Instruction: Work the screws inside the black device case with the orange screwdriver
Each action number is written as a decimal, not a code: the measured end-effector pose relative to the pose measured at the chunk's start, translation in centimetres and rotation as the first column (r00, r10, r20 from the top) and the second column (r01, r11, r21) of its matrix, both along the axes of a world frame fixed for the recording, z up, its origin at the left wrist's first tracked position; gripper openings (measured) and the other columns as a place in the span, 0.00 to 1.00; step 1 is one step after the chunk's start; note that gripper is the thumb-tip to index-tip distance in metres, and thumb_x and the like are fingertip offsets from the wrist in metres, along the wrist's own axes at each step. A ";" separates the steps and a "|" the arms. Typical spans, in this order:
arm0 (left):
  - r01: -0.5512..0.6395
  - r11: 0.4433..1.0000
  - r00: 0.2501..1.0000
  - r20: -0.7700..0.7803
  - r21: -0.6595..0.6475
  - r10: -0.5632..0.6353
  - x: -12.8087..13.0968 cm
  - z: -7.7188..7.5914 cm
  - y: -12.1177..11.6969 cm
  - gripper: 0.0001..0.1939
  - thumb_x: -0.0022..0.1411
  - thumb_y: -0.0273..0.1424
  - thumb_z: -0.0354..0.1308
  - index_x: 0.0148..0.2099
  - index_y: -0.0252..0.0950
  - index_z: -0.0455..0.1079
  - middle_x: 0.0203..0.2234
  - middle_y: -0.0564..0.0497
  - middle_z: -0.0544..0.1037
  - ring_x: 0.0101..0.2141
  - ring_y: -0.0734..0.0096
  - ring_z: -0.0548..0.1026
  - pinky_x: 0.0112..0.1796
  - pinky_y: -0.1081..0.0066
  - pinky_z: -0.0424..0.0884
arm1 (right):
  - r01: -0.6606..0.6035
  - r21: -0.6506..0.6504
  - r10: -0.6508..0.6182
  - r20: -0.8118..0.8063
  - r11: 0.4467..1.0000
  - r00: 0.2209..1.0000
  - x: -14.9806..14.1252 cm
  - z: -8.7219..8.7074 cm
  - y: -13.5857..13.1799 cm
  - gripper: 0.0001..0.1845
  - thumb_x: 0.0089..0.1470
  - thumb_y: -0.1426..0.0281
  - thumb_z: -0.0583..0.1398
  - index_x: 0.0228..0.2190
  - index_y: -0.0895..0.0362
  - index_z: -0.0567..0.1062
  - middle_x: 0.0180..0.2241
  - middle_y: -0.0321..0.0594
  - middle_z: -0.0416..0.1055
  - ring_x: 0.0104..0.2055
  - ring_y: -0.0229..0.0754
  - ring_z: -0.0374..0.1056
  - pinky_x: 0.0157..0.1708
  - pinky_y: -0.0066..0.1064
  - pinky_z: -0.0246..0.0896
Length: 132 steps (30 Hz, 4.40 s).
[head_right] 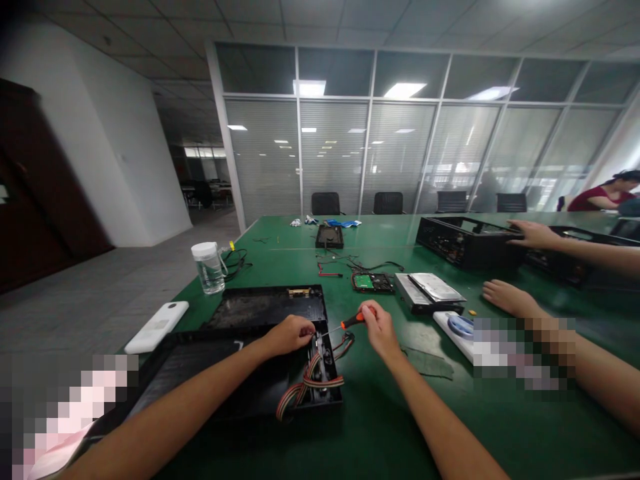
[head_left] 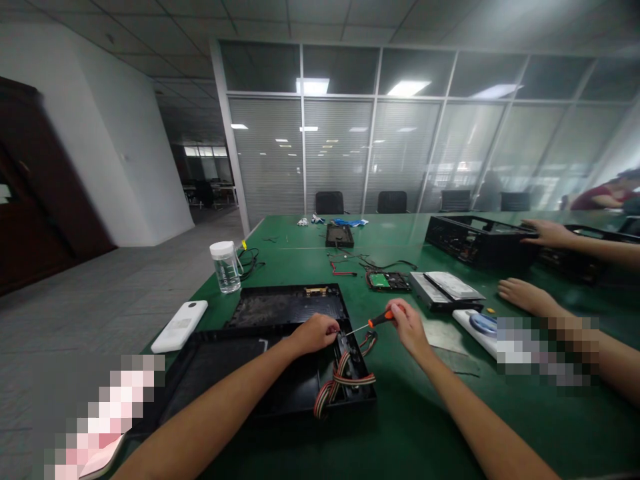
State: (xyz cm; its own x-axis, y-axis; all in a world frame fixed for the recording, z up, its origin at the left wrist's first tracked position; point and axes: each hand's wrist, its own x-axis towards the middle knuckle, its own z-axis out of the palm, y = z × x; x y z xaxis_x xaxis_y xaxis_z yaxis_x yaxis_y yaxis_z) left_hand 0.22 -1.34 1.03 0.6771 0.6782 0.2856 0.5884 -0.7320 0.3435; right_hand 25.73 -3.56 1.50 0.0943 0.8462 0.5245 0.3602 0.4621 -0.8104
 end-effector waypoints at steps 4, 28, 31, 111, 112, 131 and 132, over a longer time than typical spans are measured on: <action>-0.002 0.999 0.999 0.039 -0.036 0.004 0.0 -0.4 0.3 0.08 0.55 0.24 0.53 0.36 0.34 0.72 0.26 0.52 0.75 0.27 0.75 0.72 0.32 0.78 0.65 | 0.026 0.033 -0.030 0.127 0.999 0.991 -0.6 -0.1 -0.1 0.17 0.55 0.56 0.48 0.29 0.56 0.67 0.21 0.34 0.60 0.24 0.37 0.57 0.25 0.27 0.53; 0.020 1.000 1.000 0.005 -0.005 -0.020 0.0 0.0 -0.3 0.07 0.56 0.24 0.53 0.35 0.34 0.72 0.27 0.51 0.76 0.29 0.71 0.72 0.33 0.75 0.64 | -0.021 0.065 -0.049 0.897 0.998 0.439 -8.0 11.1 -2.1 0.23 0.55 0.52 0.49 0.30 0.57 0.73 0.25 0.46 0.72 0.30 0.45 0.67 0.31 0.31 0.50; 0.003 1.000 1.000 -0.003 -0.016 -0.003 0.1 0.2 -0.5 0.07 0.56 0.24 0.53 0.34 0.34 0.72 0.24 0.52 0.75 0.27 0.72 0.72 0.31 0.76 0.63 | -0.057 -0.017 0.040 0.904 0.998 0.427 -8.5 11.6 -1.1 0.18 0.57 0.58 0.49 0.38 0.55 0.71 0.28 0.42 0.73 0.30 0.43 0.67 0.30 0.29 0.50; -0.026 1.000 0.996 0.088 0.004 0.026 -0.1 0.3 -1.2 0.08 0.56 0.23 0.52 0.37 0.34 0.70 0.30 0.49 0.74 0.34 0.70 0.70 0.40 0.72 0.64 | -0.167 -0.144 0.043 -0.619 0.975 0.785 2.4 0.1 2.1 0.20 0.45 0.54 0.59 0.36 0.54 0.66 0.28 0.32 0.62 0.22 0.31 0.58 0.18 0.23 0.55; -0.029 1.000 0.995 0.098 -0.008 0.030 0.0 0.4 -1.2 0.07 0.56 0.23 0.53 0.37 0.34 0.70 0.29 0.50 0.74 0.33 0.70 0.70 0.39 0.72 0.64 | -0.188 -0.152 0.057 -0.613 0.970 0.788 2.3 0.4 2.1 0.20 0.44 0.55 0.60 0.36 0.54 0.66 0.28 0.32 0.61 0.23 0.31 0.59 0.20 0.24 0.57; -0.252 0.728 0.920 -0.391 -0.638 -0.025 -5.9 4.5 1.8 0.16 0.40 0.38 0.66 0.23 0.34 0.64 0.12 0.58 0.67 0.15 0.78 0.62 0.18 0.78 0.56 | -0.287 -0.086 0.295 0.446 0.954 0.845 0.0 1.4 -1.9 0.22 0.56 0.56 0.49 0.17 0.56 0.59 0.18 0.33 0.57 0.23 0.35 0.55 0.27 0.28 0.52; -0.245 0.776 0.924 -0.382 -0.582 0.005 -5.7 4.9 2.0 0.17 0.43 0.41 0.65 0.24 0.34 0.63 0.12 0.59 0.65 0.15 0.78 0.61 0.18 0.78 0.55 | -0.320 -0.074 0.305 0.561 0.944 0.770 -0.7 2.0 -2.8 0.22 0.58 0.58 0.48 0.17 0.57 0.61 0.20 0.35 0.61 0.25 0.36 0.58 0.29 0.29 0.53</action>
